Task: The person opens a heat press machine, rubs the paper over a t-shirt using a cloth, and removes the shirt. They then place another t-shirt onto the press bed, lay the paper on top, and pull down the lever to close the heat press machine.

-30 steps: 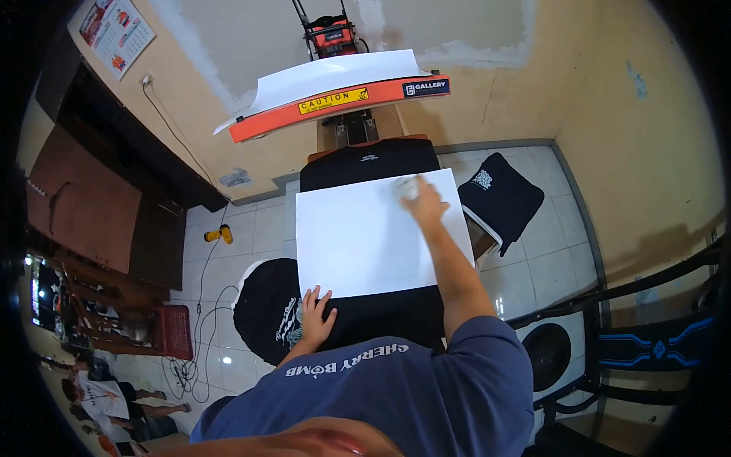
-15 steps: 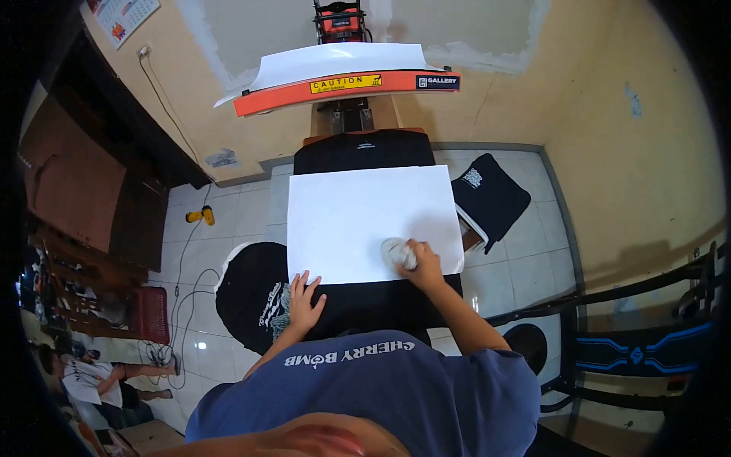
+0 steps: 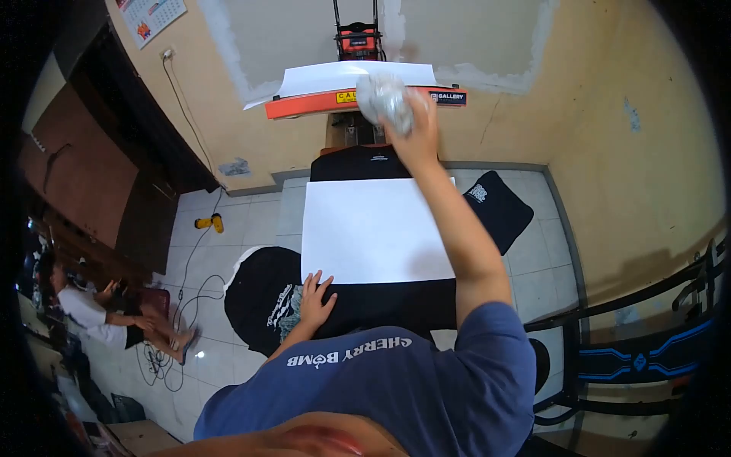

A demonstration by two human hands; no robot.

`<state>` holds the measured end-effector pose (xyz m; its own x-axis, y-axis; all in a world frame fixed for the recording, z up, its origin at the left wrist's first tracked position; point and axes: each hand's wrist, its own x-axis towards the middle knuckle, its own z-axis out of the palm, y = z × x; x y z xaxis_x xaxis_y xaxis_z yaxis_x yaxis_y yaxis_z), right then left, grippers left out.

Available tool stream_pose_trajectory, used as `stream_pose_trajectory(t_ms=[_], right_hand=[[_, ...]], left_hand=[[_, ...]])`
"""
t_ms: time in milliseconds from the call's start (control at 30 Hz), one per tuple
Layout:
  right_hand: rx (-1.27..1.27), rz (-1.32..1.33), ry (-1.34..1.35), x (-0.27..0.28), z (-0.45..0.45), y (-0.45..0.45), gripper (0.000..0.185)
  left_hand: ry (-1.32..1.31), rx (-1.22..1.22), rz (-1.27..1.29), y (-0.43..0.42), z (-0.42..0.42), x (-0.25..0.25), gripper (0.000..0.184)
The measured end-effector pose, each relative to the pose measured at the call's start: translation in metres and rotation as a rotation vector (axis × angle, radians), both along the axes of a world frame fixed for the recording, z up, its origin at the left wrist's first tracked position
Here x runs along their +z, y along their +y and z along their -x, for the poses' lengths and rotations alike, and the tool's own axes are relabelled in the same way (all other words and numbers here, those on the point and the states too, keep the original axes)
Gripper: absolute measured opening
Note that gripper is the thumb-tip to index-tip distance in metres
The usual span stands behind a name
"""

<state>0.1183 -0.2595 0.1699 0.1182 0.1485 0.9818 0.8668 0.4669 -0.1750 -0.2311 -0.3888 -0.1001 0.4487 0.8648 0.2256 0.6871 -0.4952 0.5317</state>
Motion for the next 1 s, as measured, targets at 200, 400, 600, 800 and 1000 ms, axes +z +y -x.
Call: stream_pose_trajectory(t_ms=[200, 400, 600, 800, 1000], right_hand=[[-0.300, 0.753, 0.175, 0.082, 0.001, 0.089, 0.067], [-0.397, 1.021, 0.184, 0.076, 0.004, 0.123, 0.076], [-0.275, 0.448, -0.181, -0.024, 0.036, 0.025, 0.056], [-0.539, 1.317, 0.178, -0.196, -0.019, -0.116, 0.067], [-0.678, 1.530, 0.712, -0.262, -0.073, -0.241, 0.064]], left_hand=[[0.001, 0.012, 0.009, -0.001, 0.000, 0.001, 0.045], [-0.034, -0.014, 0.045, -0.002, 0.001, 0.004, 0.045], [0.023, -0.003, 0.007, -0.001, 0.001, 0.003, 0.045], [-0.034, -0.019, -0.001, -0.001, 0.001, 0.004, 0.045], [-0.290, 0.050, -0.052, 0.019, 0.008, -0.016, 0.054]])
